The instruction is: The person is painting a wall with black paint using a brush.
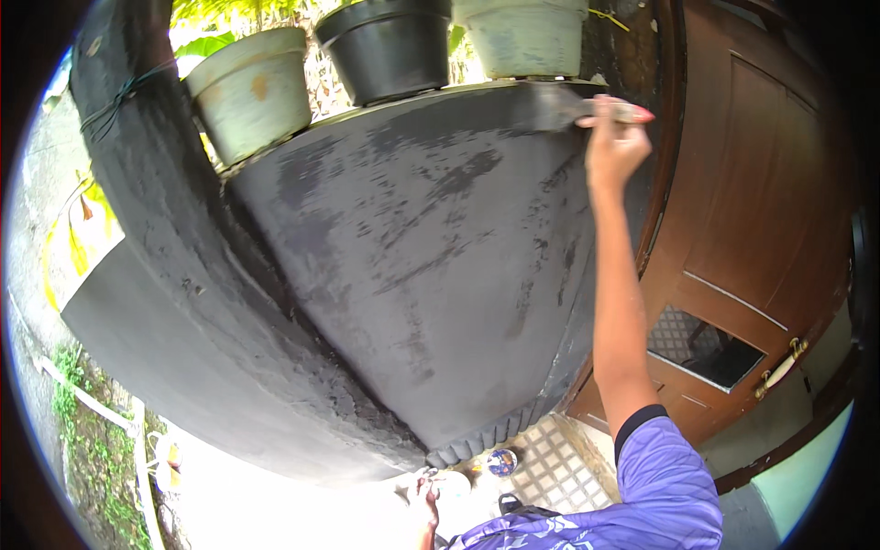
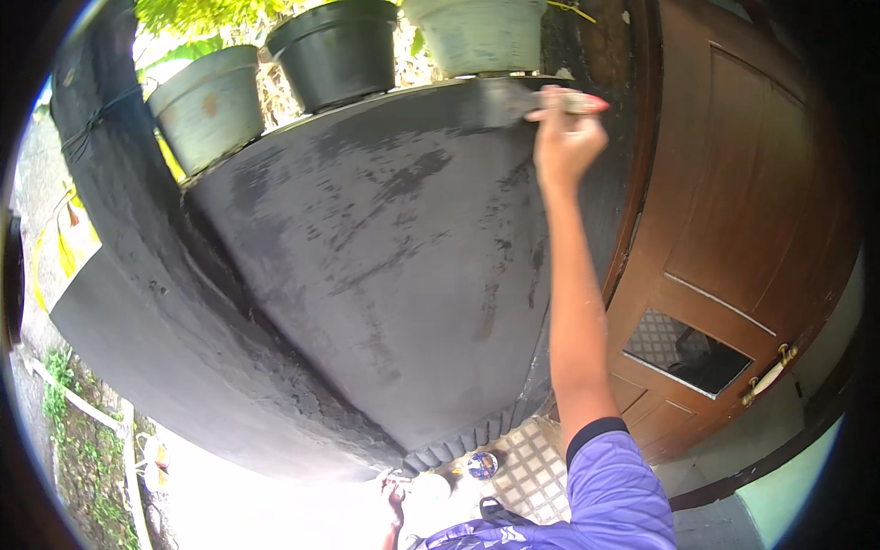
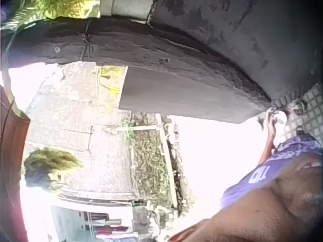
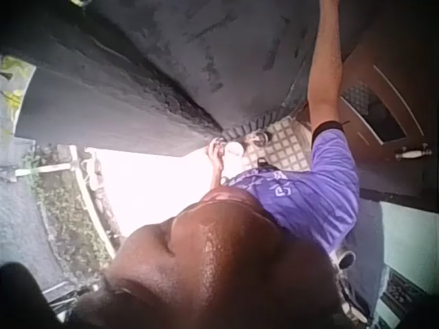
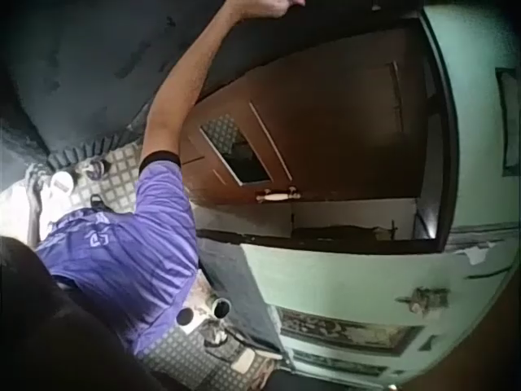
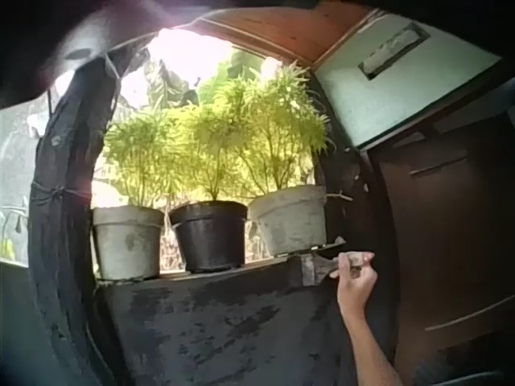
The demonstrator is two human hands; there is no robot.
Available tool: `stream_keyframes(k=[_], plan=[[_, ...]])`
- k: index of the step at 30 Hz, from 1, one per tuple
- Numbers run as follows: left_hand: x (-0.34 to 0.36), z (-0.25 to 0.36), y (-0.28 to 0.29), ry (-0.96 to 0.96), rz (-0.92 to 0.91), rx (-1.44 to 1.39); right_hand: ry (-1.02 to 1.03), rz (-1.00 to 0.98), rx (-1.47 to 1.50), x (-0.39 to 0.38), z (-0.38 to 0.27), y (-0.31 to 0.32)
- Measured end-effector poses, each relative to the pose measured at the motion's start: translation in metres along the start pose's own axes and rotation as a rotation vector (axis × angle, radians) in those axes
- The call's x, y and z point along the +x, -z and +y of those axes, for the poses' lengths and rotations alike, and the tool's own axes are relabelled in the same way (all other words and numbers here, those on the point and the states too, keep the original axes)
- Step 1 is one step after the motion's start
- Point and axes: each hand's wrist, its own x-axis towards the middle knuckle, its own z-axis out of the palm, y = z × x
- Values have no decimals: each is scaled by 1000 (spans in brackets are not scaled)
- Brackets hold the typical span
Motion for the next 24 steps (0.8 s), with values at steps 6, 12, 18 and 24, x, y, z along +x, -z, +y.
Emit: stream_keyframes(k=[6,12,18,24], plan=[[-5,45,41,-85,73,125,417,252,-465,-18,-8,-22],[3,102,8,-174,-5,107,733,-286,-377,-205,-123,-150],[-4,107,36,-131,-97,252,482,-471,307,-251,-204,-149],[-21,50,165,-102,-155,454,248,-477,382,-205,-144,-125]])
